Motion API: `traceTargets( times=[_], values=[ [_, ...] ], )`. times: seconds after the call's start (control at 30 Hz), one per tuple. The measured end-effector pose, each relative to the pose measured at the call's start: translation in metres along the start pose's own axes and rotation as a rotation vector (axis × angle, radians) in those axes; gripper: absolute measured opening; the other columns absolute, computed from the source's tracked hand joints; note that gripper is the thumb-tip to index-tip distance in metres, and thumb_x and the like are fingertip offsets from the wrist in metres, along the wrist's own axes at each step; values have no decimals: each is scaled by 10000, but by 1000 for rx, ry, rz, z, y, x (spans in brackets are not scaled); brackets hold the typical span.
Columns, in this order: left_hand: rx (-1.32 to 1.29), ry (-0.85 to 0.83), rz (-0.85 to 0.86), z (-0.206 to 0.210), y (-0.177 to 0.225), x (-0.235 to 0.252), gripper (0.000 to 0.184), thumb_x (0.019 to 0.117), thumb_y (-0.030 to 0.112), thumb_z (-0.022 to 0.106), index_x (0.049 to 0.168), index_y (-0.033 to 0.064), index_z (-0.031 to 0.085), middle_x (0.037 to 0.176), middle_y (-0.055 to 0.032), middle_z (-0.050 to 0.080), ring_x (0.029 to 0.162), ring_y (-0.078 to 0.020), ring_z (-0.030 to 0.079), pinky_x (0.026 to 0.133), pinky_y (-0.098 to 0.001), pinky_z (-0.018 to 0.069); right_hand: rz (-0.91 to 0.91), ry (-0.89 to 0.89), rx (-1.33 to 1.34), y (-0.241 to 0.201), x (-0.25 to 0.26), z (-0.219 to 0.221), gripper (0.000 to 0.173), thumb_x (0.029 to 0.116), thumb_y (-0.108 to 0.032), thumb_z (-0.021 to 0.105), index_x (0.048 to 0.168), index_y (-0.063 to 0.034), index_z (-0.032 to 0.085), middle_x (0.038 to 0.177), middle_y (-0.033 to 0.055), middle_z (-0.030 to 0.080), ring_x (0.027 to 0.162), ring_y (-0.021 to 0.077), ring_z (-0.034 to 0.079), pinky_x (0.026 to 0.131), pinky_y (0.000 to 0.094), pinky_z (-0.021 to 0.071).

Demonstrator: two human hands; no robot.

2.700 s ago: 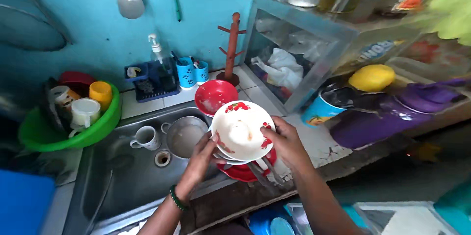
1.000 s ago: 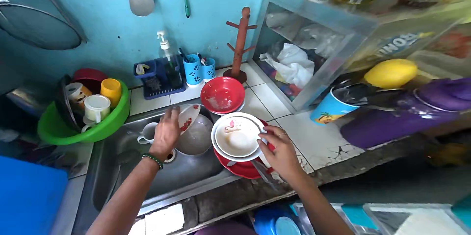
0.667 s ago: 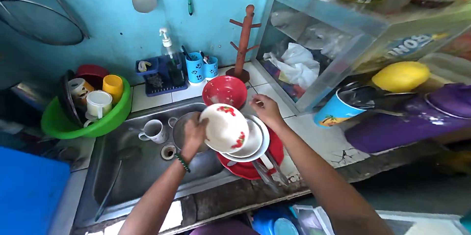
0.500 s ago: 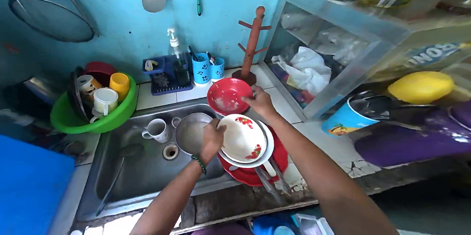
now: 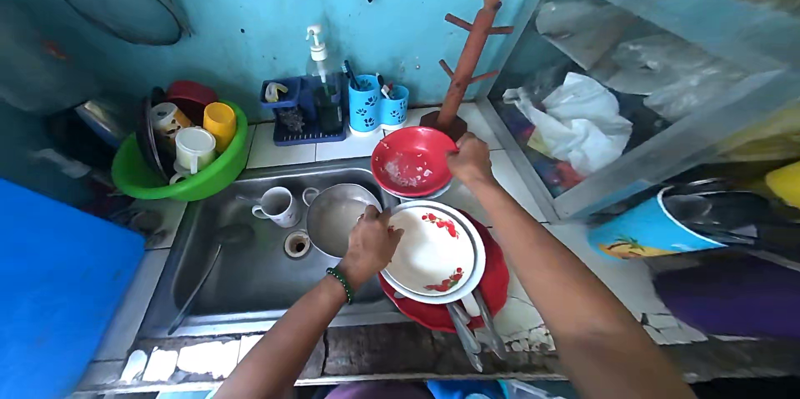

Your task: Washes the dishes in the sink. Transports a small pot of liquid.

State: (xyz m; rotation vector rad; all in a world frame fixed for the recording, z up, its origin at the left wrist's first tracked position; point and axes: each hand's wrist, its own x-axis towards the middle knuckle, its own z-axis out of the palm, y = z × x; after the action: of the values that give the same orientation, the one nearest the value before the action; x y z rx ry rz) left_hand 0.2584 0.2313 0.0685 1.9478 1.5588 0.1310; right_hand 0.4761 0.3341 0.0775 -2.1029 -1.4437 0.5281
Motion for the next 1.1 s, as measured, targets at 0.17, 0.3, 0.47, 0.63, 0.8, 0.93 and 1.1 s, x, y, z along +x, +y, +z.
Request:
traceTargets(
  times=[0.17,0.3,0.47,0.63,0.8,0.93,1.1],
  values=[
    [-260,159,55,-3,-18,-3,451,1039,290,594,1399,17,589,1342,-238,570,1073,-317,636,941,-459,524,17,-26,-44,-6,0,-12,328,1004,-121,593,1199,142,578,1229,372,605,1194,528,592,944,698,462],
    [-430,230,92,-12,-29,-3,352,1034,195,597,1305,-27,636,1253,-233,616,976,-267,646,879,-397,531,-29,-49,41,-11,-2,-19,324,988,-60,597,1201,179,549,1228,392,585,1196,530,579,978,689,444],
    [-913,178,77,-35,-37,-3,386,1071,176,533,1384,-49,543,1299,-212,610,1074,-261,643,900,-409,540,18,-70,425,-48,-40,-23,346,972,-45,632,1279,68,521,1013,202,606,727,224,580,639,391,516],
    [-1477,197,143,-53,-42,-6,550,1078,274,501,1561,132,279,1444,-153,519,1209,-253,602,967,-417,536,42,-160,830,-111,-110,5,421,935,-12,608,1328,6,459,765,84,604,484,99,529,445,237,457],
    [-1471,460,-15,-66,-90,-18,536,1112,392,368,1590,193,227,1456,-160,499,1223,-305,579,930,-495,548,188,-294,1011,-124,-163,83,312,1098,-292,487,1304,-59,459,738,66,613,470,100,543,427,225,461],
    [-1190,438,-232,-76,-140,-19,559,1113,496,296,1551,150,331,1313,-227,581,1048,-351,635,806,-499,558,461,-231,1135,-109,-164,142,399,1123,-256,407,1411,11,475,1192,203,572,926,246,604,793,368,516],
    [-897,383,-249,-78,-162,-17,664,1066,603,362,1566,167,381,1382,-267,561,1149,-419,614,898,-593,525,593,-29,1242,-108,-156,175,393,1033,4,509,1409,92,438,1422,281,462,1233,336,501,1020,450,430]
  ],
)
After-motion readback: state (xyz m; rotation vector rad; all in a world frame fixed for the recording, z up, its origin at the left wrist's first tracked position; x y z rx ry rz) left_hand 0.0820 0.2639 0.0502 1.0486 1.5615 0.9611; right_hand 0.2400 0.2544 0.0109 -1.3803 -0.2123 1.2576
